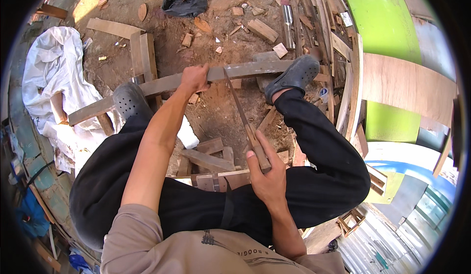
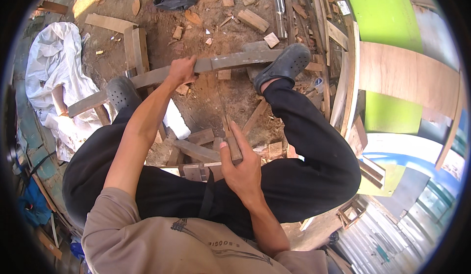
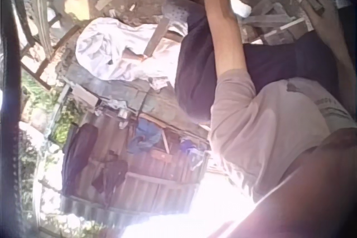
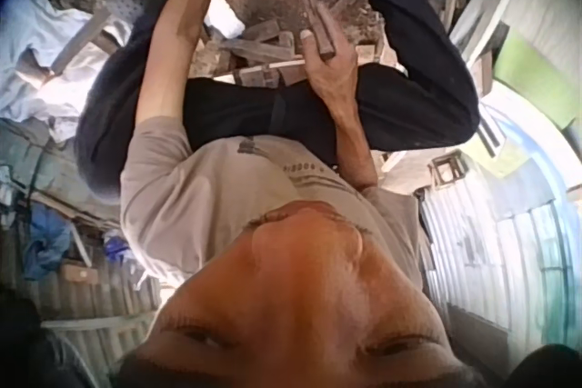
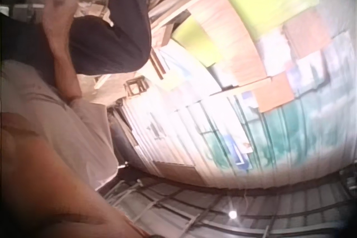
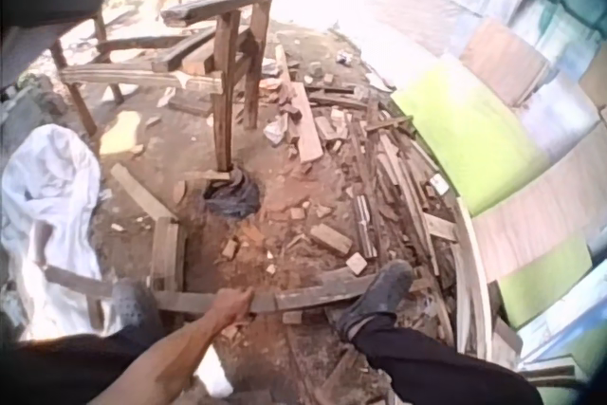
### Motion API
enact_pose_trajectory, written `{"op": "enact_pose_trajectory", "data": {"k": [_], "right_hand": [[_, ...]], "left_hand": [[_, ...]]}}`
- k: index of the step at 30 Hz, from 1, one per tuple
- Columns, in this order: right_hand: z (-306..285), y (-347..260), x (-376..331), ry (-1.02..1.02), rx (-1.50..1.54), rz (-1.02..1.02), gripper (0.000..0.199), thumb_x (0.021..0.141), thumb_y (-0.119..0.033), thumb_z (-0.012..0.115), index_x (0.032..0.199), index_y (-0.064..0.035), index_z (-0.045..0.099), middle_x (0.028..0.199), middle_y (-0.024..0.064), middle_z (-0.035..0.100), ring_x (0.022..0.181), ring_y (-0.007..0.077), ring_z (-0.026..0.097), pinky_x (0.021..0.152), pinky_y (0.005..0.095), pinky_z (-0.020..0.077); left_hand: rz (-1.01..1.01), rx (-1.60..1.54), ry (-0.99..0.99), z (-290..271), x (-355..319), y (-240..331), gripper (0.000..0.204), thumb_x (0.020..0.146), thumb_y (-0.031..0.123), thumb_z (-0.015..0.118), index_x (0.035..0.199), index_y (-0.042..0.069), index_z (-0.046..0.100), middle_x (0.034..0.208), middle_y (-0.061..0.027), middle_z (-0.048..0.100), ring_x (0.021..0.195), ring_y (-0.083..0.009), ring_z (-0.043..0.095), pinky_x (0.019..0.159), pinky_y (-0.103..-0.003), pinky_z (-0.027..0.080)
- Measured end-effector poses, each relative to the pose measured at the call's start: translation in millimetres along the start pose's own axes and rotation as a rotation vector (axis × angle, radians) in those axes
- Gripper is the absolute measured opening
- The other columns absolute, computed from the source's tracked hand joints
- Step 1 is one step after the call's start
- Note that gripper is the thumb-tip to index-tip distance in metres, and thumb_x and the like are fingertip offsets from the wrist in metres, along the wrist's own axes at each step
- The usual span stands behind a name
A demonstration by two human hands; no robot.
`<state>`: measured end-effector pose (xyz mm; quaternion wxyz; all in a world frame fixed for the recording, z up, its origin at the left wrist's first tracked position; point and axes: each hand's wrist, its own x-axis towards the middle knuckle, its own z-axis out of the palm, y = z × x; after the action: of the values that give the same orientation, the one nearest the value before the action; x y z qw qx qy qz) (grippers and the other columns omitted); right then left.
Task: The person sits cross-legged on the ground and uses a metal file to sharpen a long metal bar. They hold the bar with one hand and file it with the other, occasionally repositioning the bar to work on different sections.
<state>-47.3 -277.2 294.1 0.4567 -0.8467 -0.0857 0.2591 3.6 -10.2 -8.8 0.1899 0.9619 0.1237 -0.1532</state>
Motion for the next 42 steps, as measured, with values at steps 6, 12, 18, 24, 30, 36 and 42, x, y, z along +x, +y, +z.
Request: {"op": "enact_pose_trajectory", "data": {"k": [6,12,18,24,30,36,42], "right_hand": [[51.3,53.8,86.8,0.036,0.002,0.001,0.045,0.095,-0.011,0.064,0.138,0.0009,0.058,0.124,0.0200,0.069,0.117,0.0254,0.066,0.099,0.0338,0.0483],[22.5,31.6,21.6,0.008,0.019,-0.050,0.047,0.094,-0.010,0.060,0.139,0.0002,0.056,0.125,0.0269,0.067,0.120,0.0382,0.064,0.098,0.0376,0.0494],[63.9,68.6,117.9,0.038,-0.008,0.017,0.045,0.094,-0.011,0.063,0.136,0.0035,0.057,0.127,0.0230,0.067,0.119,0.0308,0.065,0.100,0.0354,0.0477],[27.7,47.6,21.9,-0.002,0.030,-0.061,0.046,0.095,-0.009,0.062,0.138,0.0051,0.055,0.128,0.0252,0.066,0.123,0.0311,0.063,0.103,0.0363,0.0470],[66.7,80.0,121.8,0.029,0.020,-0.017,0.046,0.096,-0.011,0.063,0.138,0.0044,0.055,0.129,0.0211,0.067,0.121,0.0269,0.064,0.103,0.0339,0.0455],[34.3,54.4,38.2,-0.013,0.005,-0.042,0.047,0.095,-0.012,0.064,0.138,0.0036,0.056,0.130,0.0219,0.066,0.123,0.0284,0.063,0.103,0.0341,0.0456],[68.8,84.7,121.9,0.035,-0.002,-0.035,0.048,0.097,-0.019,0.064,0.138,0.0035,0.055,0.129,0.0223,0.066,0.120,0.0305,0.065,0.102,0.0358,0.0464]], "left_hand": [[-0.007,-0.018,-0.064,-3.9,6.2,5.4,0.057,0.067,0.036,0.081,0.110,0.007,0.056,0.099,-0.0178,0.070,0.094,-0.0383,0.070,0.080,-0.048,0.057],[-0.022,-0.027,-0.045,-3.2,-0.7,-3.8,0.058,0.066,0.035,0.082,0.110,0.007,0.056,0.099,-0.0178,0.070,0.094,-0.0392,0.070,0.081,-0.049,0.057],[0.032,-0.041,-0.081,-3.4,6.2,5.8,0.061,0.065,0.035,0.083,0.112,0.008,0.055,0.099,-0.0185,0.070,0.094,-0.0409,0.069,0.081,-0.050,0.056],[-0.010,-0.016,-0.046,-2.8,-3.1,-8.8,0.059,0.065,0.033,0.082,0.110,0.006,0.056,0.095,-0.0182,0.071,0.092,-0.0397,0.070,0.080,-0.050,0.057],[0.028,-0.046,-0.035,0.6,5.4,2.6,0.057,0.066,0.032,0.081,0.110,0.006,0.056,0.094,-0.0188,0.071,0.092,-0.0398,0.070,0.079,-0.049,0.057],[-0.017,-0.031,-0.027,2.4,-1.4,-9.7,0.056,0.066,0.032,0.082,0.109,0.007,0.057,0.094,-0.0185,0.071,0.093,-0.0392,0.070,0.079,-0.049,0.057],[0.019,-0.066,-0.016,-0.5,5.1,4.7,0.056,0.065,0.031,0.083,0.108,0.007,0.057,0.095,-0.0185,0.071,0.092,-0.0393,0.070,0.080,-0.049,0.056]]}}
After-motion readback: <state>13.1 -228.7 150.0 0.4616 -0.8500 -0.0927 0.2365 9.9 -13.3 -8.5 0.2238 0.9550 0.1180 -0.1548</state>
